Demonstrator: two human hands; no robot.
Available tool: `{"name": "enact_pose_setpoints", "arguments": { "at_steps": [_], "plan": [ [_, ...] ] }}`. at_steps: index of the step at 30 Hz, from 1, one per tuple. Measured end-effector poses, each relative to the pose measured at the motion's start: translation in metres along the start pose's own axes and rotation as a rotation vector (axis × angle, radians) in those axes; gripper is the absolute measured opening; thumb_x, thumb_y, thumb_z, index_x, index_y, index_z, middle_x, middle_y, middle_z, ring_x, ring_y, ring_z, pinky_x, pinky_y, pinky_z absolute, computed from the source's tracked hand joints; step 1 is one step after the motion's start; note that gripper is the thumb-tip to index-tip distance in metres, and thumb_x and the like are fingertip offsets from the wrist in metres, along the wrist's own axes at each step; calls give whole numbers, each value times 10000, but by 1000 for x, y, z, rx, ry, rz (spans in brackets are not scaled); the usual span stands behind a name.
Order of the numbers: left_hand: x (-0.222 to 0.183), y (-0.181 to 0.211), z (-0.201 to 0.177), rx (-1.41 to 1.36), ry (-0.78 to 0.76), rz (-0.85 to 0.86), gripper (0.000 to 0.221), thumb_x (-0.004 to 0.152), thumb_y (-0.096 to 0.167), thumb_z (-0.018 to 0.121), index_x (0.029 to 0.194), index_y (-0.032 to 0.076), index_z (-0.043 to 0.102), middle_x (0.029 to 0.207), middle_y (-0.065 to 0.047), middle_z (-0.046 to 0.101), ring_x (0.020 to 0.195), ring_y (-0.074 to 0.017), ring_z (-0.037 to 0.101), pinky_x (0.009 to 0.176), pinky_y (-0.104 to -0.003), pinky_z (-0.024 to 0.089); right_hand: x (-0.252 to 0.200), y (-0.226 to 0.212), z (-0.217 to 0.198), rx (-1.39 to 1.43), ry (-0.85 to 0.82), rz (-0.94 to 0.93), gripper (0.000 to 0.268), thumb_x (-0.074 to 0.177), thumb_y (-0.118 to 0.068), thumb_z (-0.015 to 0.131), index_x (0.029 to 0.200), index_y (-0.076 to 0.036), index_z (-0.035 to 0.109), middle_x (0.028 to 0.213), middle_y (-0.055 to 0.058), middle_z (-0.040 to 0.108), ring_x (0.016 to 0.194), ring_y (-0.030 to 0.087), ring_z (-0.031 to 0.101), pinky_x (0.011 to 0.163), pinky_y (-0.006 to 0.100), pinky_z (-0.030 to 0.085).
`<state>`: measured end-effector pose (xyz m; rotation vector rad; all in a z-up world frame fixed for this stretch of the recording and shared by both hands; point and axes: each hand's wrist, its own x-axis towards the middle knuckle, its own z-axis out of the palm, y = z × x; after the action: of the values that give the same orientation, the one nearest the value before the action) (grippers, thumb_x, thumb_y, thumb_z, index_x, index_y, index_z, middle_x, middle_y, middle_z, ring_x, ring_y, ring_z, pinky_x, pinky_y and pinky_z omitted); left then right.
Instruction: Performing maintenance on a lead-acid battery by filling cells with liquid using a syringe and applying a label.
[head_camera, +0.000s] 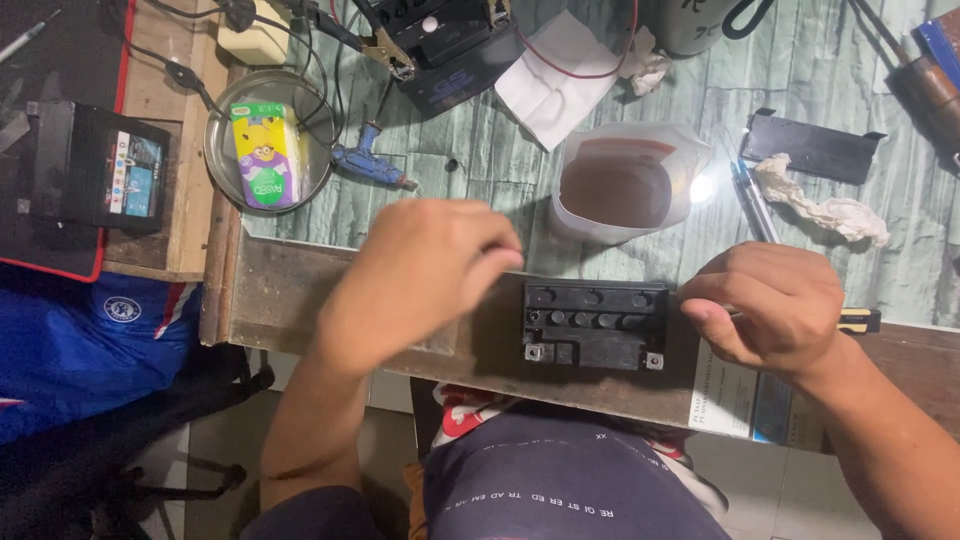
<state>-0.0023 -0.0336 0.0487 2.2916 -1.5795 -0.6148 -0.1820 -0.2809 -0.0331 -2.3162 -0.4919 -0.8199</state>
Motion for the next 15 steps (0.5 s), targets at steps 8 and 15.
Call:
{"name": "enact_pose_setpoints", "arguments": {
  "at_steps": [8,15],
  "plan": [
    [6,-90,35,211,344,-357,187,887,129,761,1072,127,783,972,-83,747,821,-364,697,623,-533,533,-9,4,5,-24,-40,28,316,961,-154,592,690,-1,640,517,68,522,416,210,460,412,300,336],
    [34,-121,47,139,310,-298,275,895,179,770,1151,78,779,1088,-137,747,955,-360,696,835,-518,546,-14,8,6,-68,-24,14,315,963,-132,609,680,4,631,525,69,525,427,211,446,427,298,306]
  ]
}}
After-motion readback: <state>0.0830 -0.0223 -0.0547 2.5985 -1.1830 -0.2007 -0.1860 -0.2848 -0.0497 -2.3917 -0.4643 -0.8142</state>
